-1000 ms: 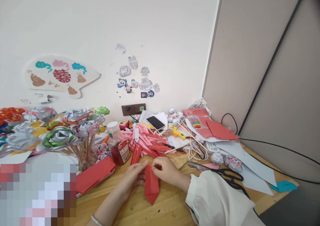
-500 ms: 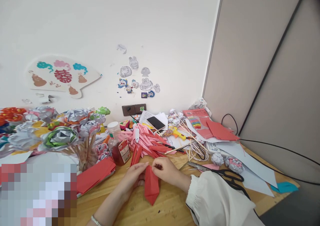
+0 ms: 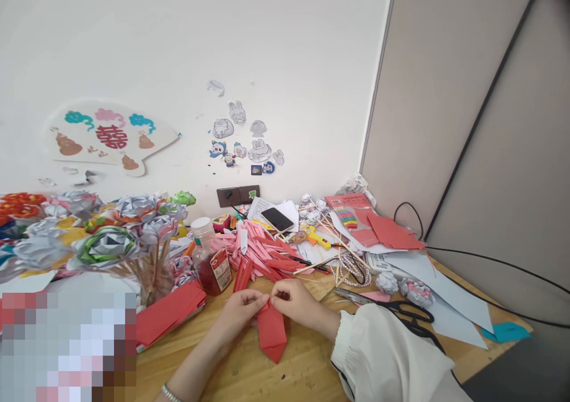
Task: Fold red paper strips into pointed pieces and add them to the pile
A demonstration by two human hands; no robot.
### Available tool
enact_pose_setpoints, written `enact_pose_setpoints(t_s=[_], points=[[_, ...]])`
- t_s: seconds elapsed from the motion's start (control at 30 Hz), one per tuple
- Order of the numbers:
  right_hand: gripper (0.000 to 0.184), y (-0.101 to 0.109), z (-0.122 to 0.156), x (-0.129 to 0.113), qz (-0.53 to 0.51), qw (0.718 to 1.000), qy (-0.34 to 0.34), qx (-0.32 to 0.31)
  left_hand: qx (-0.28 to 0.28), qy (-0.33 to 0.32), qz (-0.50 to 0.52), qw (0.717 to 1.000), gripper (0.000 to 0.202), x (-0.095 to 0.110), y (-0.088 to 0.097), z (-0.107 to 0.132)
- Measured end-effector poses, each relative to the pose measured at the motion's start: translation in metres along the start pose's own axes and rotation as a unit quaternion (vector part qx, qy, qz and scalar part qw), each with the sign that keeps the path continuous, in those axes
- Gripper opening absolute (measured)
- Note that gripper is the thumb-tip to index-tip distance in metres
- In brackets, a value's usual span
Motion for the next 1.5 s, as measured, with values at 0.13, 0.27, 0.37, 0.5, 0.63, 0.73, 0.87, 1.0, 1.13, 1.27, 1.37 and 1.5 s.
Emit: enact_pose_setpoints(t_s=[0.13, 0.27, 0.37, 0.5, 0.63, 0.73, 0.87, 1.0, 1.13, 1.27, 1.37, 1.5], points=[[0.011, 0.001, -0.001, 0.001, -0.027, 1.0, -0.013, -0.004, -0.012, -0.014, -0.035, 0.999, 0.027, 0.002, -0.001, -0.001], [0.011, 0.001, -0.002, 0.003, -0.05, 0.998, -0.022, -0.017, -0.004, -0.023, -0.06, 0.998, 0.027, 0.005, -0.001, 0.0], [0.01, 0.0, -0.002, 0.006, -0.054, 0.998, -0.027, -0.024, -0.008, -0.026, -0.076, 0.997, 0.026, 0.009, 0.0, 0.001], [0.01, -0.003, -0.001, 0.011, -0.055, 0.998, -0.021, -0.036, -0.023, -0.035, -0.092, 0.995, 0.024, 0.012, 0.0, 0.003], [0.01, -0.005, -0.001, 0.013, -0.044, 0.998, -0.012, -0.042, -0.03, -0.014, -0.083, 0.996, 0.025, 0.009, -0.001, 0.003], [0.009, -0.005, 0.0, 0.012, -0.03, 0.999, -0.003, -0.043, -0.025, 0.001, -0.085, 0.996, 0.027, 0.005, -0.002, 0.002], [0.008, -0.005, 0.001, 0.011, -0.019, 0.999, 0.005, -0.049, -0.042, -0.01, -0.122, 0.992, 0.028, 0.0, -0.007, 0.002], [0.008, -0.007, 0.001, 0.012, -0.007, 0.999, 0.002, -0.05, -0.065, -0.024, -0.156, 0.985, 0.028, -0.005, -0.011, 0.003], [0.012, -0.007, -0.001, 0.015, -0.028, 0.998, -0.019, -0.051, -0.047, -0.027, -0.128, 0.99, 0.03, -0.007, -0.009, 0.0], [0.011, -0.004, -0.002, 0.018, -0.017, 0.998, -0.05, -0.033, -0.016, -0.025, -0.114, 0.993, 0.033, -0.004, -0.005, -0.003], [0.009, -0.003, -0.002, 0.018, -0.008, 0.998, -0.052, -0.037, -0.023, -0.024, -0.144, 0.989, 0.034, -0.003, -0.006, -0.002], [0.011, -0.001, -0.003, 0.016, -0.028, 0.998, -0.035, -0.041, -0.006, -0.053, -0.156, 0.986, 0.035, 0.003, -0.007, 0.001]])
Point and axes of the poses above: each hand's wrist, its own z-axis away from the middle knuckle, its own y-axis out of the back of the hand, x = y × z, the point moved 4 cm from there along -z, towards the middle knuckle
